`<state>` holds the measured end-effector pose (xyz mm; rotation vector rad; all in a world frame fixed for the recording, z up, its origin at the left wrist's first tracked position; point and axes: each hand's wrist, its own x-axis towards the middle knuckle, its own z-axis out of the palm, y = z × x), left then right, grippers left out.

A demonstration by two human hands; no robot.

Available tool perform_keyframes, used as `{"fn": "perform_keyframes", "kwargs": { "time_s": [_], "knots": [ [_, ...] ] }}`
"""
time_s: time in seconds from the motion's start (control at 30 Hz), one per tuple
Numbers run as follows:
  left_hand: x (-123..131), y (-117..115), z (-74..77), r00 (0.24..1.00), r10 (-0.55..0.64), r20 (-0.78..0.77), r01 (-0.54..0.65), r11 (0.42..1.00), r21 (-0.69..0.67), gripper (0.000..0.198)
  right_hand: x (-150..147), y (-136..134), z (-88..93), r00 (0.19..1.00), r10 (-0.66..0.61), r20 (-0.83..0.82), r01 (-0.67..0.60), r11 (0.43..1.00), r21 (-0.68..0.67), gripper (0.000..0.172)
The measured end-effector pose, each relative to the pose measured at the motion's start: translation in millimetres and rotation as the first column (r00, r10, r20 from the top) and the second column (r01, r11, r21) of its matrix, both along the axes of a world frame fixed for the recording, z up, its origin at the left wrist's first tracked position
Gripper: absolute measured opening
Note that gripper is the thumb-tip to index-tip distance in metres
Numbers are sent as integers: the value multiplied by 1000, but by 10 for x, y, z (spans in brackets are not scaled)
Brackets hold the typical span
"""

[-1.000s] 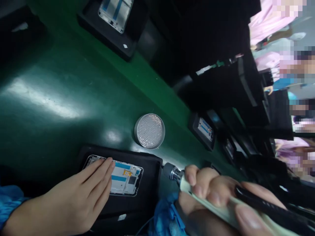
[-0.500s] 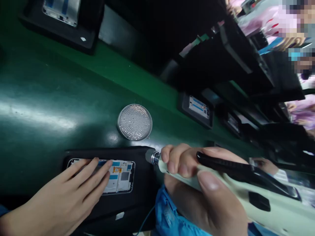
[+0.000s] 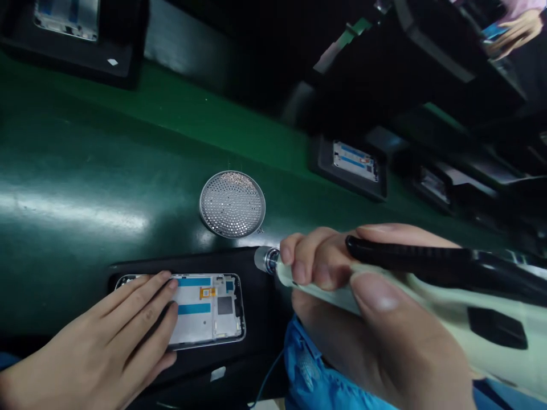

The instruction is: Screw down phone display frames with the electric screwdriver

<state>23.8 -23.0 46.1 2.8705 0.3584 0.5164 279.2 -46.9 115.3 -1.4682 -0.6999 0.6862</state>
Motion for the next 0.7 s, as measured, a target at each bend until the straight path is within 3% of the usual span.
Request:
{"fn": "perform_keyframes", "kwargs": {
  "time_s": [0.1,0.33,0.7],
  "knots": [
    [58,100,102,997,41,65,-35,995,-89,27,-57,6,43,994,77,-83,-72,995,66,22],
    [123,326,226,993,90,79,-64,956,-287,35,-57,15,39,992,75,-99,-67,995,80,21],
    [127,372,232,987,117,108,-77,944,-319,37,-87,49,37,994,68,-87,-56,989,135,17]
  ]
}}
